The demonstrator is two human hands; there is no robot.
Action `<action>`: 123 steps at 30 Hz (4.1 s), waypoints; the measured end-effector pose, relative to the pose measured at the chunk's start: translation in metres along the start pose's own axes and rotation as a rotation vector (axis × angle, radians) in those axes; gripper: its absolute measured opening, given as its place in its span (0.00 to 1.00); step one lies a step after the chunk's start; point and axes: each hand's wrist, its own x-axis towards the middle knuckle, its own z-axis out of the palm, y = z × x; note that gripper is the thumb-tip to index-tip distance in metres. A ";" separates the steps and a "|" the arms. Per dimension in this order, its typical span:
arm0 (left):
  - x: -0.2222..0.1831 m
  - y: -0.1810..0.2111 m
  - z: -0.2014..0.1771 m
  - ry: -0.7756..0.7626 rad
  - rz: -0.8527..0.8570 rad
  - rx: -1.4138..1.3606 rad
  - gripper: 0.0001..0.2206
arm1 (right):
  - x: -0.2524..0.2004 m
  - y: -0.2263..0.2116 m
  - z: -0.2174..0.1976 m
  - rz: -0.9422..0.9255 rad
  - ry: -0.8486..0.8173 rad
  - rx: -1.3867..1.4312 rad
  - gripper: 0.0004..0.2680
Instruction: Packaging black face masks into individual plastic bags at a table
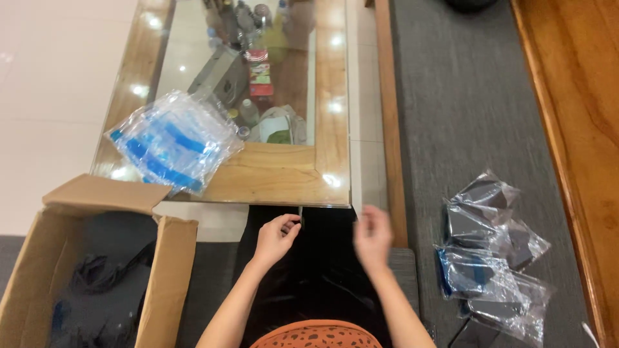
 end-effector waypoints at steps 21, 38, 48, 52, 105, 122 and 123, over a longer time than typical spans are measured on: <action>-0.225 0.082 -0.271 0.944 -0.100 0.109 0.13 | -0.015 0.007 0.045 0.091 -0.730 0.079 0.07; -0.100 0.010 -0.318 0.415 -0.661 0.593 0.32 | -0.015 0.012 0.046 0.156 -0.727 0.147 0.07; -0.096 0.038 -0.318 0.448 -0.714 0.353 0.42 | -0.013 -0.008 0.040 0.179 -0.739 0.106 0.07; -0.089 0.026 -0.321 0.569 -0.687 0.090 0.40 | -0.014 -0.003 0.042 0.199 -0.730 0.122 0.07; 0.044 0.070 -0.021 0.185 0.542 0.427 0.34 | 0.052 0.009 0.110 0.099 -0.607 0.496 0.15; 0.047 0.056 -0.006 0.369 0.611 0.535 0.25 | 0.041 0.002 0.106 0.100 -0.573 0.488 0.15; 0.045 0.059 -0.008 0.402 0.593 0.528 0.26 | 0.043 0.001 0.108 0.099 -0.575 0.482 0.13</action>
